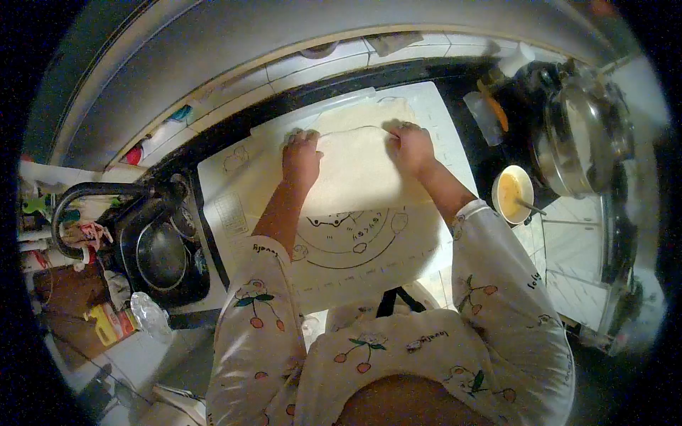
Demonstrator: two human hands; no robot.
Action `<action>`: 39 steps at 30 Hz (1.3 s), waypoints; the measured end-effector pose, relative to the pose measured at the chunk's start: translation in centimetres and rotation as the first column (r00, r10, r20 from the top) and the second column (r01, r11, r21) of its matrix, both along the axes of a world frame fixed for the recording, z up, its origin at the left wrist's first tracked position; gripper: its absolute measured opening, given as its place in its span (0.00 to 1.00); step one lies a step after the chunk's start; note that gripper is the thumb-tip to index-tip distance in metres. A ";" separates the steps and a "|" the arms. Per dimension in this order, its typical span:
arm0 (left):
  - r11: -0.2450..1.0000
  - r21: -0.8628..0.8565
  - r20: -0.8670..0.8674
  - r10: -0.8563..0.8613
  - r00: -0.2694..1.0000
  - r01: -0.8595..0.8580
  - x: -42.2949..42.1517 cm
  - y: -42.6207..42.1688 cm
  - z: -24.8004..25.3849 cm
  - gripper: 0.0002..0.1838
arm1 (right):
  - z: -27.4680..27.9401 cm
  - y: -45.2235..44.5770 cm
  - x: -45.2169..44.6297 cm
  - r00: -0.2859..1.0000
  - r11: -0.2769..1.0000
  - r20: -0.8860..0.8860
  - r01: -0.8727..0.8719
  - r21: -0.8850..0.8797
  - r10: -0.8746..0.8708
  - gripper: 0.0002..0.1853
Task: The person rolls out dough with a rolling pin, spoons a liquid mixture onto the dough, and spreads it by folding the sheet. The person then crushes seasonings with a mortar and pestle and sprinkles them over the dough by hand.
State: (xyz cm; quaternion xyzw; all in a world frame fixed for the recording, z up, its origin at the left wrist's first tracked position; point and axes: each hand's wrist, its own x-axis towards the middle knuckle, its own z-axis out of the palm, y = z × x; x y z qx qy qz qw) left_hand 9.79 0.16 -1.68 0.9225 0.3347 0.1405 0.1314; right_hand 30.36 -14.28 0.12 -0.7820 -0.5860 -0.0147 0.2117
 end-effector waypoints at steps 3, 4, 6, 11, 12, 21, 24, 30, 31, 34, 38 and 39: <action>1.000 0.022 0.115 -0.001 0.993 -0.002 -0.2 0.1 0.1 0.24 | 1.1 -1.4 -0.5 0.997 0.996 -0.014 -0.076 0.044 0.076 0.09; 0.999 0.037 0.155 -0.003 0.988 -0.002 -0.3 0.1 0.2 0.23 | 1.8 -2.3 -0.9 0.994 0.994 -0.034 -0.100 0.043 0.102 0.09; 0.995 0.002 0.209 -0.101 0.973 0.103 -0.8 0.2 0.5 0.17 | 2.2 -4.9 -2.1 0.984 0.986 -0.065 -0.169 0.001 0.168 0.09; 0.959 0.131 0.139 -0.267 0.953 0.250 -4.6 -2.5 1.6 0.13 | 3.3 -12.1 -6.0 0.932 0.947 -0.172 -0.309 0.087 0.320 0.07; 0.950 0.127 0.093 -0.298 0.950 0.285 -6.1 -3.7 1.9 0.12 | 3.3 -13.7 -6.6 0.929 0.952 -0.207 -0.300 0.064 0.307 0.07; 0.866 -0.269 -0.029 -0.445 0.895 0.421 -17.3 -16.8 3.2 0.07 | 4.2 -22.8 -10.8 0.854 0.945 -0.459 -0.317 -0.083 0.246 0.06; 0.857 -0.386 -0.002 -0.370 0.929 0.341 -17.8 -19.3 3.0 0.07 | 3.5 -24.1 -10.9 0.838 0.946 -0.522 -0.280 -0.162 0.159 0.06; 0.911 -0.299 -0.040 -0.311 0.950 0.286 -15.5 -15.9 2.0 0.08 | 2.3 -20.1 -8.8 0.886 0.973 -0.462 -0.134 -0.186 0.034 0.08; 0.927 -0.297 0.039 -0.230 0.972 0.231 -14.5 -14.5 2.5 0.09 | 1.1 -18.8 -8.1 0.920 0.971 -0.389 -0.063 -0.229 -0.032 0.11; 0.969 -0.226 0.190 -0.052 0.980 0.095 -10.8 -9.9 0.6 0.09 | 2.8 -11.9 -5.9 0.881 1.000 -0.473 0.019 -0.008 -0.020 0.10; 0.994 -0.036 0.226 0.105 0.968 -0.099 -5.2 -5.5 -0.4 0.09 | 0.9 -4.8 -4.0 0.911 0.972 -0.409 0.141 0.189 -0.053 0.05; 0.990 0.021 0.220 0.133 0.966 -0.141 -4.5 -5.0 -0.5 0.09 | 0.2 -4.0 -4.0 0.907 0.966 -0.416 0.158 0.203 -0.061 0.05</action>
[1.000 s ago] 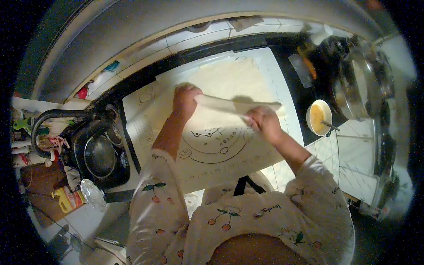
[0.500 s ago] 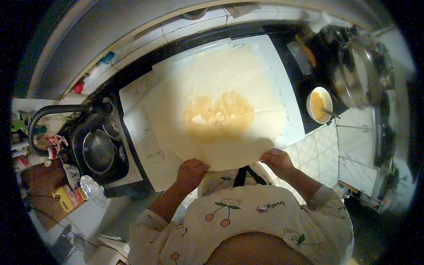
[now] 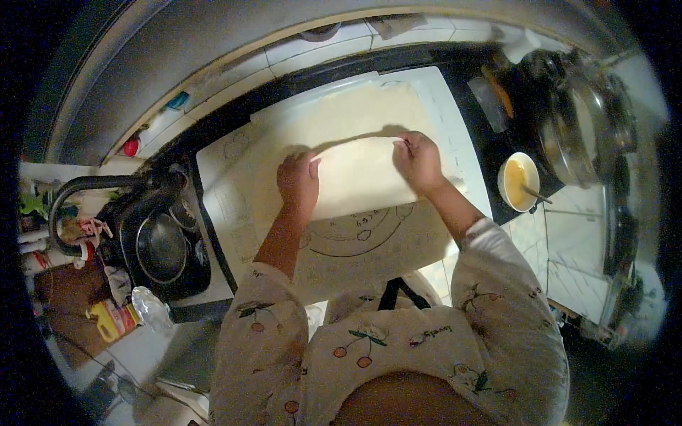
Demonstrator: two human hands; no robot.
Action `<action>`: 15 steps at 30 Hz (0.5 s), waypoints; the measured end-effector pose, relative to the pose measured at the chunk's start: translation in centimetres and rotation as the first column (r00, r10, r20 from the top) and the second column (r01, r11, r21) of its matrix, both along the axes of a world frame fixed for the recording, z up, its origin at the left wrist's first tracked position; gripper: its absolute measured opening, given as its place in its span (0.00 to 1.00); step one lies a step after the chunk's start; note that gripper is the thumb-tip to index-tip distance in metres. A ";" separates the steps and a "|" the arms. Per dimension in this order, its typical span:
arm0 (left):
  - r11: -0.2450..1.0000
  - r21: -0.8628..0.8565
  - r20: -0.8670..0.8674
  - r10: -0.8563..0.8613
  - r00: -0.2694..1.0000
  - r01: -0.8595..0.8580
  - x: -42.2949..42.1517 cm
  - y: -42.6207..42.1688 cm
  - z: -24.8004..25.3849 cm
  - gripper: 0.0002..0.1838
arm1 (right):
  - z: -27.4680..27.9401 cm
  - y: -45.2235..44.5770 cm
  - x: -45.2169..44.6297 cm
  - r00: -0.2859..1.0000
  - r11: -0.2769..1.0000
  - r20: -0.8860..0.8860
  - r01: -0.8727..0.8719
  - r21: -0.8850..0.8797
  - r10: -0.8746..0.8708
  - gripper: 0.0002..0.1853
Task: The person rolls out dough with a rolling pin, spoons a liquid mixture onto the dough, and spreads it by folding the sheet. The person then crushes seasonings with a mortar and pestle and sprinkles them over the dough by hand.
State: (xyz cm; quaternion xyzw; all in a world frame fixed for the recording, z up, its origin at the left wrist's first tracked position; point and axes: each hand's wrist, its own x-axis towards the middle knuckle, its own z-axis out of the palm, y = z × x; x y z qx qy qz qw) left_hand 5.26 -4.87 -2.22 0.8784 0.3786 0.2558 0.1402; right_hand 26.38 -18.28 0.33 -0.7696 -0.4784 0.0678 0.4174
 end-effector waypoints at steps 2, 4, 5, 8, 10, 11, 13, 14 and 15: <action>0.996 0.055 -0.055 0.072 0.996 -0.069 0.6 0.2 -1.3 0.11 | -1.3 0.8 0.0 0.999 0.999 0.039 0.039 -0.007 -0.038 0.05; 0.988 0.078 -0.104 0.142 0.984 -0.134 1.2 -0.8 -1.0 0.14 | -2.1 1.0 0.0 0.996 0.998 0.068 0.057 -0.016 -0.056 0.06; 0.996 0.092 -0.105 0.014 0.994 -0.004 1.7 -2.0 -0.5 0.19 | -1.8 1.0 -0.1 0.995 0.998 0.081 0.057 -0.021 -0.055 0.06; 0.945 0.078 -0.136 -0.306 0.942 0.318 3.4 -6.2 1.3 0.33 | -1.7 0.9 -0.3 0.997 0.998 0.048 0.056 -0.014 -0.055 0.07; 0.916 -0.047 -0.193 -0.399 0.896 0.398 4.0 -7.1 1.1 0.39 | -2.0 1.1 -0.2 0.998 0.998 0.017 0.058 -0.011 -0.058 0.07; 0.906 -0.133 -0.225 -0.423 0.878 0.402 4.2 -7.2 1.2 0.41 | -2.4 1.1 -0.1 0.998 0.998 0.008 0.055 -0.018 -0.055 0.07; 0.937 -0.228 -0.288 -0.324 0.901 0.264 3.0 -7.2 2.1 0.43 | -2.5 1.1 0.2 1.000 0.999 0.007 0.030 -0.025 -0.030 0.08; 0.944 -0.267 -0.323 -0.277 0.905 0.194 2.1 -7.0 2.9 0.44 | -2.4 1.0 0.4 1.000 1.000 0.014 0.016 -0.026 -0.015 0.08; 0.943 -0.328 -0.308 -0.162 0.937 0.055 0.5 -6.8 3.4 0.47 | -2.4 0.9 0.5 1.000 1.000 0.018 0.007 -0.028 -0.006 0.08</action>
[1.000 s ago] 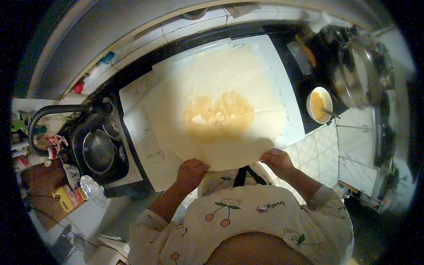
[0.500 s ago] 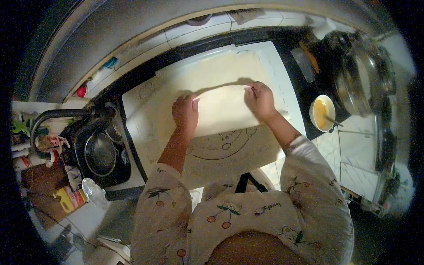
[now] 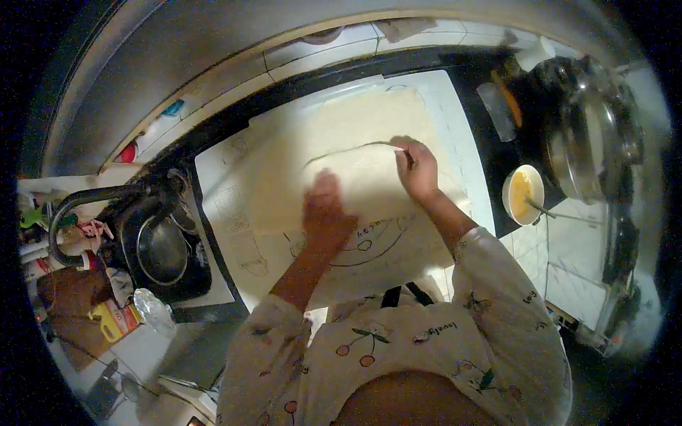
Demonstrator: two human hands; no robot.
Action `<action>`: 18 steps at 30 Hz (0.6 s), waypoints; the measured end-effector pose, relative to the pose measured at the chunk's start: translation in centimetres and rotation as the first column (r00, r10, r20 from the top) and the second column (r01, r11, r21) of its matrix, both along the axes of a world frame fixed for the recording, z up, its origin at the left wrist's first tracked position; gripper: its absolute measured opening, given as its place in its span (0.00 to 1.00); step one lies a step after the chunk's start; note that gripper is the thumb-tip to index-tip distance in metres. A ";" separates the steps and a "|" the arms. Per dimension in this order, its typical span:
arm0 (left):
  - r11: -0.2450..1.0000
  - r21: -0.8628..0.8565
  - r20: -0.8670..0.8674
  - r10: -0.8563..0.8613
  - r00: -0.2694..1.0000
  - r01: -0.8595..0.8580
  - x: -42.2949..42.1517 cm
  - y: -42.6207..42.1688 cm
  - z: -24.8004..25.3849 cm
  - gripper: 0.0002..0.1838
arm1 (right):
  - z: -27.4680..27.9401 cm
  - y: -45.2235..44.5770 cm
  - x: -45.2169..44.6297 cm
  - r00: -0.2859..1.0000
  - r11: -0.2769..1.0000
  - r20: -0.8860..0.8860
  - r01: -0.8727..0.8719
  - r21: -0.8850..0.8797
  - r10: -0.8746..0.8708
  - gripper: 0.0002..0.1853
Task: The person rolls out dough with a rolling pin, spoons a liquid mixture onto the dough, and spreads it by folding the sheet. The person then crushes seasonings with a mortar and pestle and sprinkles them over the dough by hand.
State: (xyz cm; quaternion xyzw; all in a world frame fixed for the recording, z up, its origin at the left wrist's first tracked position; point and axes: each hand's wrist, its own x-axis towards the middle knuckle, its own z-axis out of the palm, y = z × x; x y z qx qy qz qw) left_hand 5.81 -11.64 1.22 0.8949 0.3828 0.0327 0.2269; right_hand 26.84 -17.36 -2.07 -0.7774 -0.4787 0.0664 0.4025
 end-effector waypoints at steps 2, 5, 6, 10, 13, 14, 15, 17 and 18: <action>0.979 0.202 -0.011 -0.034 0.999 0.035 -3.9 0.3 -2.7 0.49 | -0.2 0.2 0.2 1.000 1.000 0.005 -0.012 0.026 0.012 0.08; 0.969 0.226 -0.146 0.132 0.980 -0.097 -6.5 0.0 -3.5 0.47 | -0.1 -0.2 -0.2 1.000 1.000 -0.022 -0.007 0.002 0.007 0.08; 0.957 0.256 -0.163 0.184 0.969 -0.138 -6.9 0.5 -3.5 0.47 | 0.1 -0.1 0.0 0.999 1.000 -0.033 0.015 -0.007 -0.015 0.08; 0.941 0.271 -0.221 0.267 0.938 -0.204 -8.0 -0.1 -3.8 0.46 | -0.1 -0.3 0.2 1.000 1.000 0.007 0.028 -0.009 -0.028 0.08; 0.941 0.276 -0.028 0.210 0.977 -0.194 -6.3 -0.7 -4.9 0.47 | 0.3 -0.1 0.8 0.987 1.000 -0.163 0.003 -0.026 -0.007 0.08; 0.972 0.182 0.026 0.145 0.989 -0.147 -3.5 -2.4 -2.9 0.47 | 0.5 -0.3 1.3 0.979 0.998 -0.204 -0.036 -0.055 0.024 0.08; 0.996 0.087 0.087 -0.003 0.996 -0.004 -1.1 -3.6 -2.3 0.47 | 0.8 -0.3 1.9 0.967 0.993 -0.248 -0.081 -0.086 0.057 0.08; 0.975 0.019 0.157 -0.223 0.962 0.223 3.9 -5.4 -1.2 0.48 | 0.6 0.0 2.9 0.941 0.978 -0.314 -0.173 -0.119 0.128 0.07; 0.952 0.039 0.155 -0.305 0.939 0.303 6.2 -6.1 -0.7 0.48 | 0.2 0.2 3.6 0.929 0.969 -0.332 -0.215 -0.122 0.165 0.07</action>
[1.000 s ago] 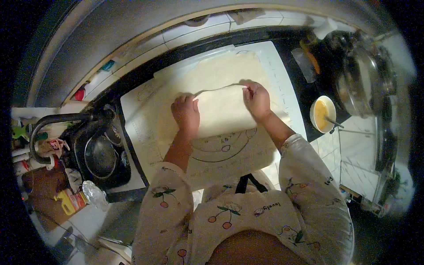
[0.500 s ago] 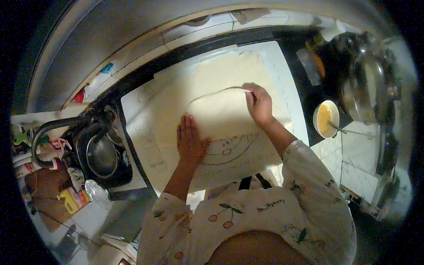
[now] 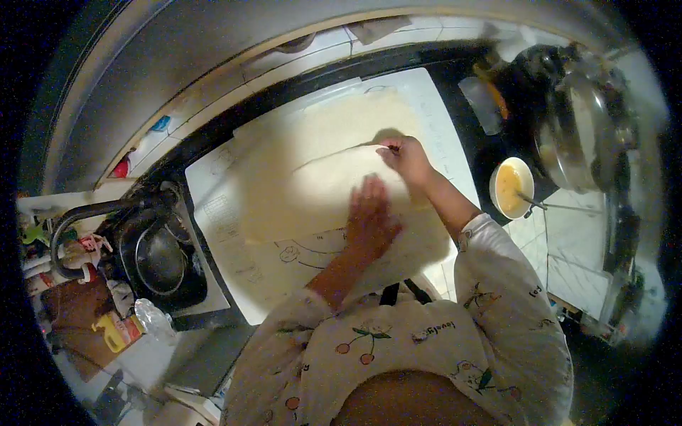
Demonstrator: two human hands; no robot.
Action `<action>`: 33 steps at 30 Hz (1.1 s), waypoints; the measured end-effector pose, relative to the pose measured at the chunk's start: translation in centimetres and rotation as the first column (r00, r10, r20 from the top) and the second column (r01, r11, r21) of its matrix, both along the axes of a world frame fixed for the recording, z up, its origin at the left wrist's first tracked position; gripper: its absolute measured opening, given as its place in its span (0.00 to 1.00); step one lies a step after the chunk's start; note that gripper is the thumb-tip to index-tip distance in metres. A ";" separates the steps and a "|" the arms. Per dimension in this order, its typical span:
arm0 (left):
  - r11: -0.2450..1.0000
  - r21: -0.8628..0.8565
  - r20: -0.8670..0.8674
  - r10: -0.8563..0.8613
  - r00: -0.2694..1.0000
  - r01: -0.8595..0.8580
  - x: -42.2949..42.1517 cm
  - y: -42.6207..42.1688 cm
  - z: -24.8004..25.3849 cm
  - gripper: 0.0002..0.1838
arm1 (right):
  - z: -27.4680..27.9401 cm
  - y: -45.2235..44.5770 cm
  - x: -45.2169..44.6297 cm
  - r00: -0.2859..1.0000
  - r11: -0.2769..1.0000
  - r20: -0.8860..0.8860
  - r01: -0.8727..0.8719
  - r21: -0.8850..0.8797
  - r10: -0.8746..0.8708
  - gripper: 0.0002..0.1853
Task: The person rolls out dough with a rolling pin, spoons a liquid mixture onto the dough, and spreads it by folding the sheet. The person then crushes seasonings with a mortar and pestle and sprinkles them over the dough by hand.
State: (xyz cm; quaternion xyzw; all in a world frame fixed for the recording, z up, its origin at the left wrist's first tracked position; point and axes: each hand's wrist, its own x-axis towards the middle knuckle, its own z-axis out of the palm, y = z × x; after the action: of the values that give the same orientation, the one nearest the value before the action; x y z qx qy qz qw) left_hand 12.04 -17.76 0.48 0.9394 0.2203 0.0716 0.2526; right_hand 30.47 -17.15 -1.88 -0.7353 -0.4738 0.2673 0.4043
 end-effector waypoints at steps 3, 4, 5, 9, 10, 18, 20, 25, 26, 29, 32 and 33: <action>0.967 -0.166 0.085 -0.181 0.980 0.193 4.3 -2.4 -0.6 0.47 | 0.2 0.3 1.0 0.998 0.994 0.011 -0.060 -0.089 0.061 0.06; 0.963 -0.166 0.104 -0.197 0.975 0.212 4.5 -3.3 -1.0 0.46 | 0.2 0.4 1.1 0.996 0.993 0.036 -0.078 -0.088 0.081 0.07; 0.960 -0.157 0.120 -0.214 0.969 0.232 4.6 -3.7 -1.2 0.46 | 0.2 0.7 1.0 0.993 0.992 0.061 -0.095 -0.080 0.100 0.07; 0.959 -0.057 0.055 -0.275 0.960 0.278 4.3 -3.6 -1.4 0.38 | 1.4 0.3 0.1 0.998 0.990 0.027 -0.052 -0.127 0.056 0.06; 0.972 -0.091 0.113 -0.205 0.972 0.216 3.4 -3.2 -1.3 0.36 | 1.8 -0.3 -0.3 0.996 0.993 0.050 -0.069 -0.094 0.073 0.06; 0.913 0.325 0.245 0.170 0.955 -0.246 -9.6 7.6 -0.8 0.18 | 4.5 -11.5 -6.9 0.815 0.862 0.316 -0.507 -0.021 0.487 0.06; 0.950 0.301 0.030 0.080 0.996 -0.085 -11.8 7.6 -1.0 0.15 | 5.1 -13.4 -8.1 0.862 0.872 0.198 -0.485 0.062 0.466 0.06; 0.985 -0.085 -0.603 -0.171 0.779 0.151 -14.1 2.0 2.6 0.07 | 6.9 -17.0 -9.1 0.793 0.794 0.124 -0.561 -0.233 0.596 0.09; 0.973 -0.150 -0.663 -0.232 0.712 0.177 -14.3 0.5 3.8 0.07 | 6.1 -17.8 -9.1 0.780 0.782 0.129 -0.575 -0.240 0.612 0.09; 0.962 -0.069 -0.099 -0.270 0.958 0.264 -18.5 -3.7 0.9 0.08 | 4.5 -19.5 -9.2 0.804 0.762 -0.002 -0.564 -0.318 0.594 0.06; 0.968 -0.080 -0.062 -0.242 0.968 0.237 -18.9 -5.2 -0.4 0.09 | 2.7 -20.6 -9.8 0.764 0.727 0.112 -0.544 -0.420 0.636 0.06; 0.959 -0.133 -0.193 -0.274 0.942 0.251 -18.5 -5.1 -0.2 0.10 | 2.3 -20.8 -10.1 0.720 0.714 0.199 -0.534 -0.453 0.665 0.06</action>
State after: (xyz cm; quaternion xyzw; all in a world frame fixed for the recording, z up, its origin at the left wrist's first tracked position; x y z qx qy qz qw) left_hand -6.50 -22.81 0.26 0.9479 0.1218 -0.0739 0.2850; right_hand 20.40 -37.97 0.38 -0.6339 -0.6951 0.3339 0.0593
